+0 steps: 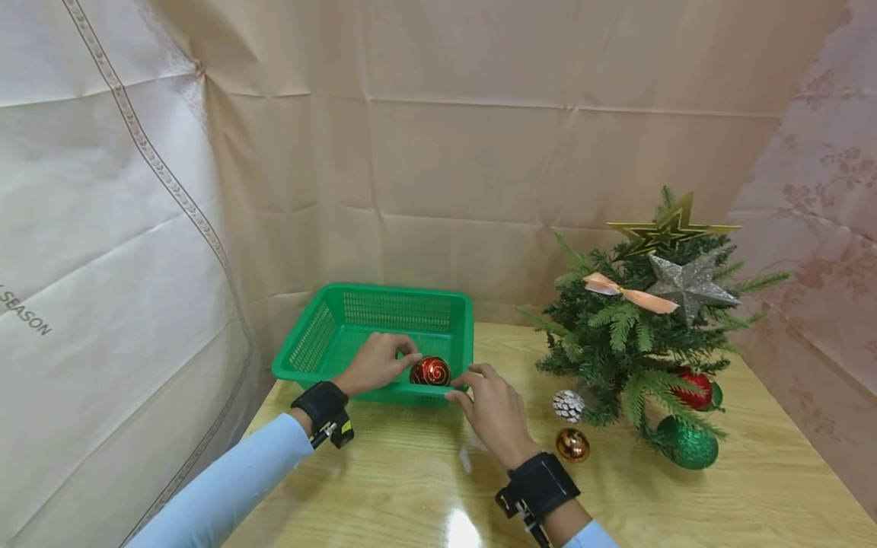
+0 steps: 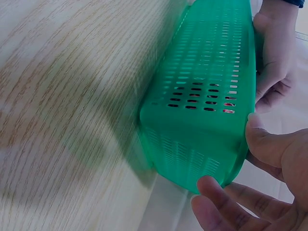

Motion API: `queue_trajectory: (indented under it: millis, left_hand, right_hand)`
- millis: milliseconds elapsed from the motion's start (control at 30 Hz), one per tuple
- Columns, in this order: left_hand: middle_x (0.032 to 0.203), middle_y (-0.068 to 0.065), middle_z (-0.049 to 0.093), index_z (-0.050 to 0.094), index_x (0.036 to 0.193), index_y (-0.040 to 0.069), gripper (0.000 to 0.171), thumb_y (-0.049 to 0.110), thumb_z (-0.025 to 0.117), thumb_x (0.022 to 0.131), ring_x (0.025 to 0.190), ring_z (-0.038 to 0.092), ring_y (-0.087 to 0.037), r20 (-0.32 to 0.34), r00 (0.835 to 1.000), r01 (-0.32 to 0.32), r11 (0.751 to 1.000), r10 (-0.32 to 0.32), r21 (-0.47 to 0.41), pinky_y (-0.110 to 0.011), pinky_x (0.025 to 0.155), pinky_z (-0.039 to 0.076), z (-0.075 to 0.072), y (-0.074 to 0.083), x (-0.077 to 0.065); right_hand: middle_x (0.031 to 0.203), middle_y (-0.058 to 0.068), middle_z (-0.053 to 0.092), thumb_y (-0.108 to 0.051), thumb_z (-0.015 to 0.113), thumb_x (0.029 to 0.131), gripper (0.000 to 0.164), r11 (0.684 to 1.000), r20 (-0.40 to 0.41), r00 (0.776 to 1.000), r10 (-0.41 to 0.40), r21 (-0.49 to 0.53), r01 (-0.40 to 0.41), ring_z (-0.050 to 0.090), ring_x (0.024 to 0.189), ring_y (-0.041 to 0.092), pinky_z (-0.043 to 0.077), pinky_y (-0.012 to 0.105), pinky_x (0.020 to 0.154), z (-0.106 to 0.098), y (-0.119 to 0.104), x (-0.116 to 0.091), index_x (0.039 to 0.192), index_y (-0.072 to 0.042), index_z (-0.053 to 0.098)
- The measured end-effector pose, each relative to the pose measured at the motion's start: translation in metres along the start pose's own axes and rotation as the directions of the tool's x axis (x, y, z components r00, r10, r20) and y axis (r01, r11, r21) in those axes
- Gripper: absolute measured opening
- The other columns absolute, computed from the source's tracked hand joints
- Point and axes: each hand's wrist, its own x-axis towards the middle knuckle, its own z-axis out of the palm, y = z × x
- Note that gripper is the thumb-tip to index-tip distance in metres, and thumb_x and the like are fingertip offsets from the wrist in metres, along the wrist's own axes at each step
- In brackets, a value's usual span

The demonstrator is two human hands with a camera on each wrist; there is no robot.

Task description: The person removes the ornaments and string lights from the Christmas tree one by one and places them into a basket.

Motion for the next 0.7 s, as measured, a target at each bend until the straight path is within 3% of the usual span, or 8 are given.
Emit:
queue_trajectory:
  millis: [700]
  left_hand:
    - [0.089, -0.002, 0.075, 0.077, 0.09, 0.011, 0.012, 0.017, 0.072, 0.099, 0.055, 0.055, -0.005, 0.061, 0.998, 0.007, 1.0, -0.007, -0.005, -0.028, 0.057, 0.047, -0.0034, 0.0045, -0.003]
  right_hand:
    - [0.129, 0.017, 0.065, -0.028, 0.082, 0.089, 0.02, 1.0, -0.005, 1.0, 0.004, -0.003, -0.004, 0.066, 0.068, 0.015, 0.055, 0.032, 0.061, 0.0009, 0.0004, -0.0005, 0.103, -0.014, 0.081]
